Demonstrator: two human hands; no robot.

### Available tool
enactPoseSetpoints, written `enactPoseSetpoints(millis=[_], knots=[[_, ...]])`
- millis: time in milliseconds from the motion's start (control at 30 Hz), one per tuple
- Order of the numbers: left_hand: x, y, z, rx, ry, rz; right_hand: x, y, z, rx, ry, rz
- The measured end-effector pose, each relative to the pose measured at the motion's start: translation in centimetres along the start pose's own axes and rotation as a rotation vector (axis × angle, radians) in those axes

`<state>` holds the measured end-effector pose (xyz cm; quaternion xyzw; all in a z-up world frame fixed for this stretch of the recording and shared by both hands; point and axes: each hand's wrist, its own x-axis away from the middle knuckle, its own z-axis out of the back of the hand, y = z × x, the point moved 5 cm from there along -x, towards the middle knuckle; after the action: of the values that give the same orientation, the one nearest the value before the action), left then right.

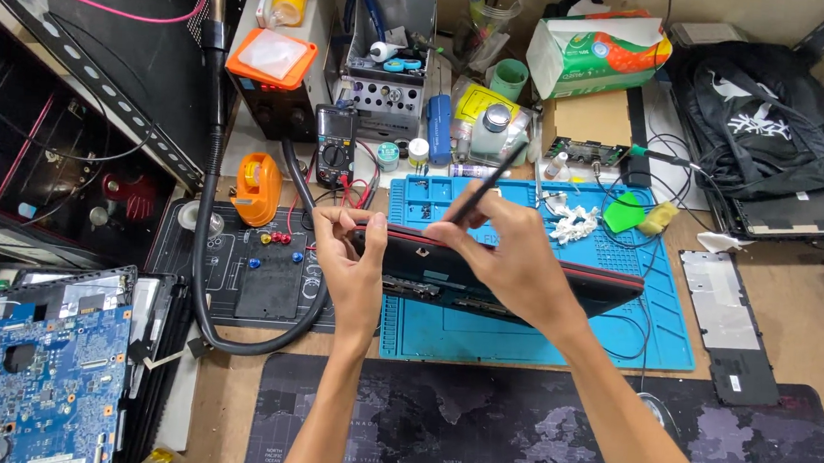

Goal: Opening a laptop casing and inspecting internal components using a prying tool

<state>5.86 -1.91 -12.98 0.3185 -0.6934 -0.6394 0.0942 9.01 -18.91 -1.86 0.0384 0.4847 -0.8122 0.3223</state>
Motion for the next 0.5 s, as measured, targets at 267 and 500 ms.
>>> enactPoseSetpoints(millis=[267,500], knots=[[0.0,0.7,-0.2,0.003,0.007,0.016,-1.8,0.6,-1.5,-0.013,-0.098,-0.035],[-0.1,0.4,-0.1,0.015,0.015,0.012,-2.2,1.1,-2.2,0.002,-0.158,0.039]])
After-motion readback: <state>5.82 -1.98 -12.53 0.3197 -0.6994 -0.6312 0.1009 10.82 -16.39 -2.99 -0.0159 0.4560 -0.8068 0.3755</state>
